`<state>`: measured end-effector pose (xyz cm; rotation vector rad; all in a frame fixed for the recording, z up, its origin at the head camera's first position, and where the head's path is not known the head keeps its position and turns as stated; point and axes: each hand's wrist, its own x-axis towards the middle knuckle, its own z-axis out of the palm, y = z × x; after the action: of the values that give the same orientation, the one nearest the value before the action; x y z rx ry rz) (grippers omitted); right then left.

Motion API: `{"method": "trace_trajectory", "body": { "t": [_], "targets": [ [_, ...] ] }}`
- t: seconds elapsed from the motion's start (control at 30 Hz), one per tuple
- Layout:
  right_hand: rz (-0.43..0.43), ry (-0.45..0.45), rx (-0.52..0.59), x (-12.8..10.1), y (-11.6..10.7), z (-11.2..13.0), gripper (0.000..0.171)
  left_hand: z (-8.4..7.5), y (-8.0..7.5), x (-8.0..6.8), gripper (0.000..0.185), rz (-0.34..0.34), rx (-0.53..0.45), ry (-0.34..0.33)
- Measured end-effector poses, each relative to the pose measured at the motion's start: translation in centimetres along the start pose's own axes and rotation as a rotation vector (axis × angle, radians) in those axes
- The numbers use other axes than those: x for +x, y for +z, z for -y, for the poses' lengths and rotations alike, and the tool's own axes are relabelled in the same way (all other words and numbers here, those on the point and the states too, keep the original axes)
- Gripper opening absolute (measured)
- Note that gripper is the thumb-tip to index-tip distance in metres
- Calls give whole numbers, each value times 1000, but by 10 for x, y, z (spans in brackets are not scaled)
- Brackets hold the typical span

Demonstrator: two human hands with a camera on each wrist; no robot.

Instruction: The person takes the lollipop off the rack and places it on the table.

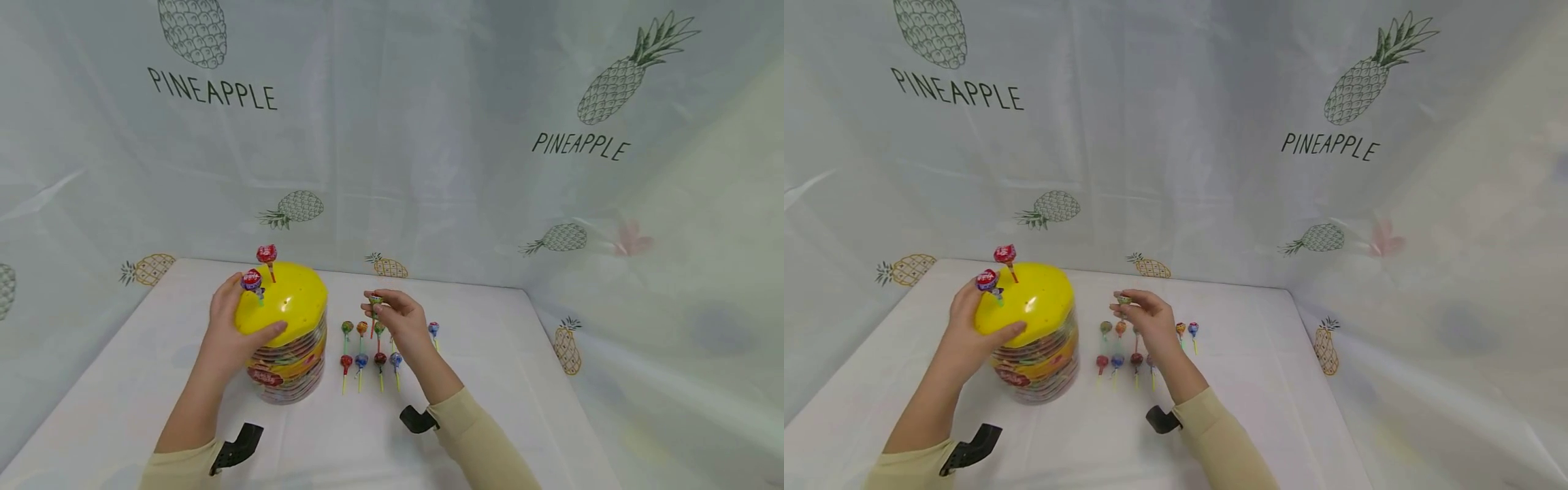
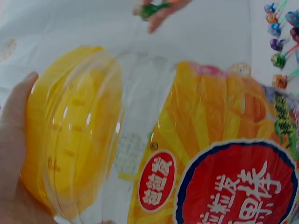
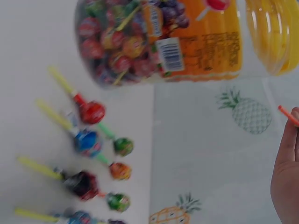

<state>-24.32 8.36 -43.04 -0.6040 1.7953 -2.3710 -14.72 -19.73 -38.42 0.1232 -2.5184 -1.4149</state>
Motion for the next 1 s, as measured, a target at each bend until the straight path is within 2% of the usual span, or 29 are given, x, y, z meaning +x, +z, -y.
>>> {"method": "trace_trajectory", "body": {
  "t": [0.3, 0.57, 0.67, 0.73, 0.87, 1.0],
  "targets": [
    [-72, 104, -219, -17, -49, -17, 29, -8, 13, -2, 103, -59, -4, -57],
    [-141, 163, -290, -24, -80, -21, 31, -15, 26, -4, 100, -170, 19, -82],
    [-164, 217, -375, -26, -89, -24, 28, -18, 30, -5, 99, -196, 38, -85],
    [-169, 254, -424, -28, -95, -28, 28, -18, 31, -5, 100, -203, 54, -85],
    [-151, 326, -434, -31, -106, -38, 27, -17, 31, -5, 99, -209, 68, -75],
    [-128, 359, -468, -33, -114, -49, 28, -17, 31, -5, 99, -214, 71, -67]
  ]
}}
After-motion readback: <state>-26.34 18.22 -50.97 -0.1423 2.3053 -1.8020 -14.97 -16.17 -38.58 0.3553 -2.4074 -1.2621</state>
